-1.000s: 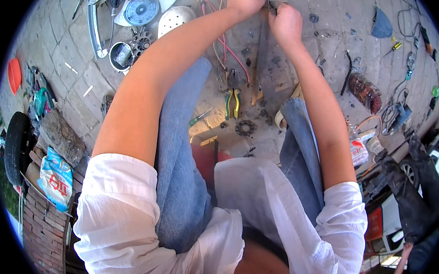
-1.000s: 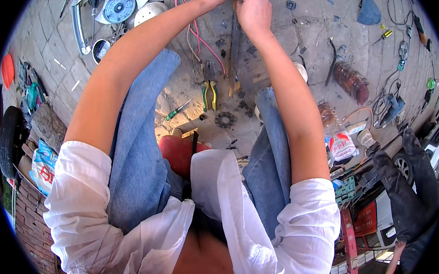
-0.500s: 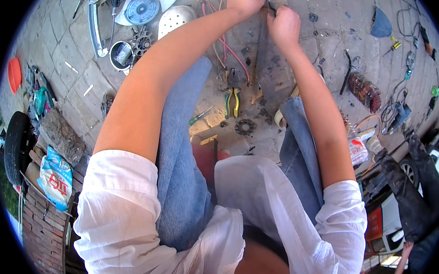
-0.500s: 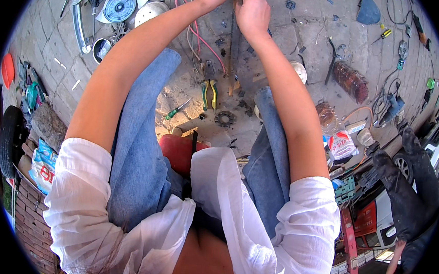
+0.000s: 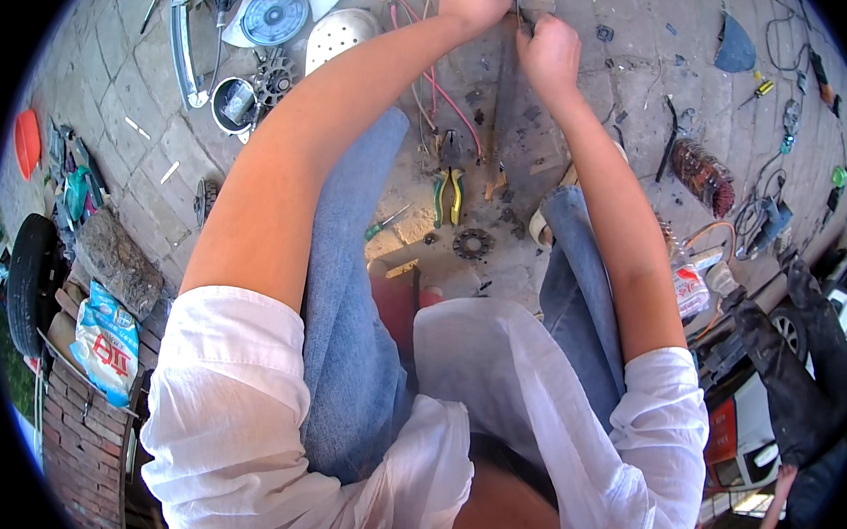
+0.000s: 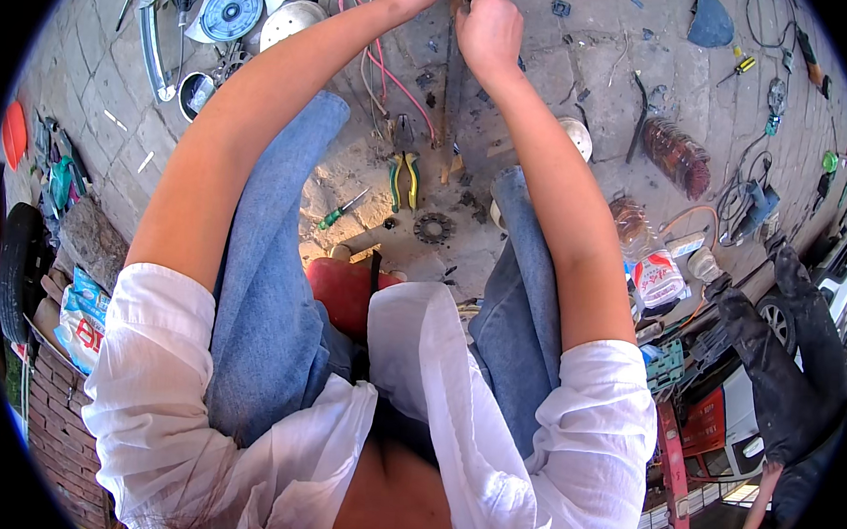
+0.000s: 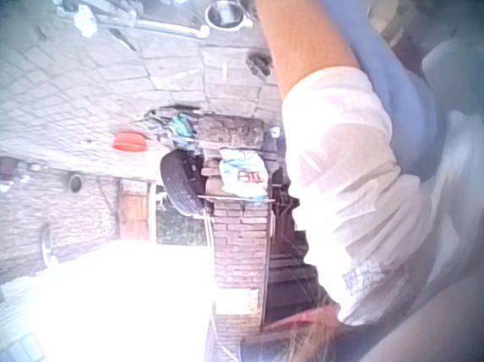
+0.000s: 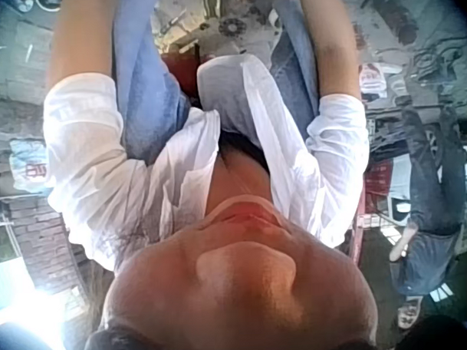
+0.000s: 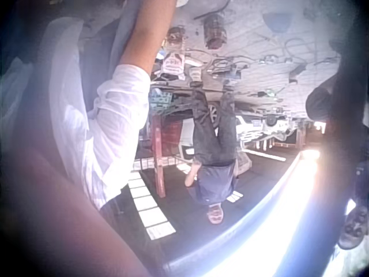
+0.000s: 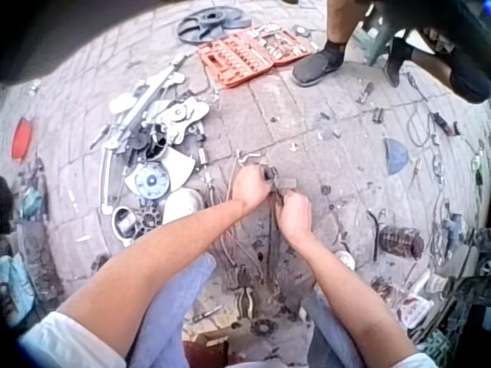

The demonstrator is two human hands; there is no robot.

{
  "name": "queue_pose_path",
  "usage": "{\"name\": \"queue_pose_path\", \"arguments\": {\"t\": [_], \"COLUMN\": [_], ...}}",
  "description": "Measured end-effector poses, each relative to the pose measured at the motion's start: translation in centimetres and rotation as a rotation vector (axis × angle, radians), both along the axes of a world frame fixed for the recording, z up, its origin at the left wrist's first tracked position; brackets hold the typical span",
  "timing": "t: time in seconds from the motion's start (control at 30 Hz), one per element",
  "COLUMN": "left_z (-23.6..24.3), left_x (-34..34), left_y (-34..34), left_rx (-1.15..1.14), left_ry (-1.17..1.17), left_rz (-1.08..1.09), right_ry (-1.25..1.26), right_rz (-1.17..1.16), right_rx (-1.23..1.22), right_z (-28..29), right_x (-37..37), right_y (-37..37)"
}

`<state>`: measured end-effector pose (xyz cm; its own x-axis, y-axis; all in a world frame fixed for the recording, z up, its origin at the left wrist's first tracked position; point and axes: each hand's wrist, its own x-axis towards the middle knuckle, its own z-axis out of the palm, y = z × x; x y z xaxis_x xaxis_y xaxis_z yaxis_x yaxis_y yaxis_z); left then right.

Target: The person sits on the floor and works on a bundle of electrical wires, using pliers to strip insulation and twist the wire ends. They repeatedly strip and twist the wires, occasionally picking up and putting down tools from the cluttered floor.

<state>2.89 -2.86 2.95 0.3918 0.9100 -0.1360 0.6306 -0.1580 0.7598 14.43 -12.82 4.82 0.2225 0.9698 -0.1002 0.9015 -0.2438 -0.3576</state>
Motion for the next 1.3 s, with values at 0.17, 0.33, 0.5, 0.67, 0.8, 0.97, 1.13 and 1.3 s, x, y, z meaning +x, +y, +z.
{"name": "queue_pose_path", "arguments": {"t": [0.17, 0.33, 0.5, 0.67, 0.8, 0.97, 1.13, 1.3], "left_z": [-0.1, -0.2, 0.1, -0.2, -0.1, -0.9, -2.2, -2.2], "left_x": [-0.1, -0.1, -0.2, -0.1, -0.1, -0.4, -0.8, -0.9], "left_y": [0.0, 0.0, 0.0, -0.1, -0.1, 0.0, 0.3, 0.5], "left_rx": [-0.009, -0.002, 0.008, 0.024, 0.022, 0.043, 0.124, 0.086], "left_ry": [0.018, 0.034, 0.025, 0.031, 0.029, 0.023, -0.032, -0.020], "left_rz": [-0.005, -0.008, -0.028, -0.018, -0.017, -0.054, -0.088, -0.106], "right_ry": [0.020, 0.045, 0.053, 0.078, 0.111, 0.114, 0.086, 0.061], "right_rz": [-0.009, -0.028, -0.022, -0.011, -0.014, -0.034, -0.009, 0.034], "right_rx": [-0.001, 0.002, 0.017, 0.031, 0.055, 0.058, 0.078, 0.112], "right_z": [0.2, 0.5, 0.3, 0.4, 0.2, -0.1, 0.5, 0.4], "right_x": [-0.1, -0.2, -0.2, -0.2, -0.1, -0.2, -0.6, -0.8], "right_y": [-0.1, -0.1, -0.3, -0.9, -1.1, -1.2, -1.4, -1.5]}}
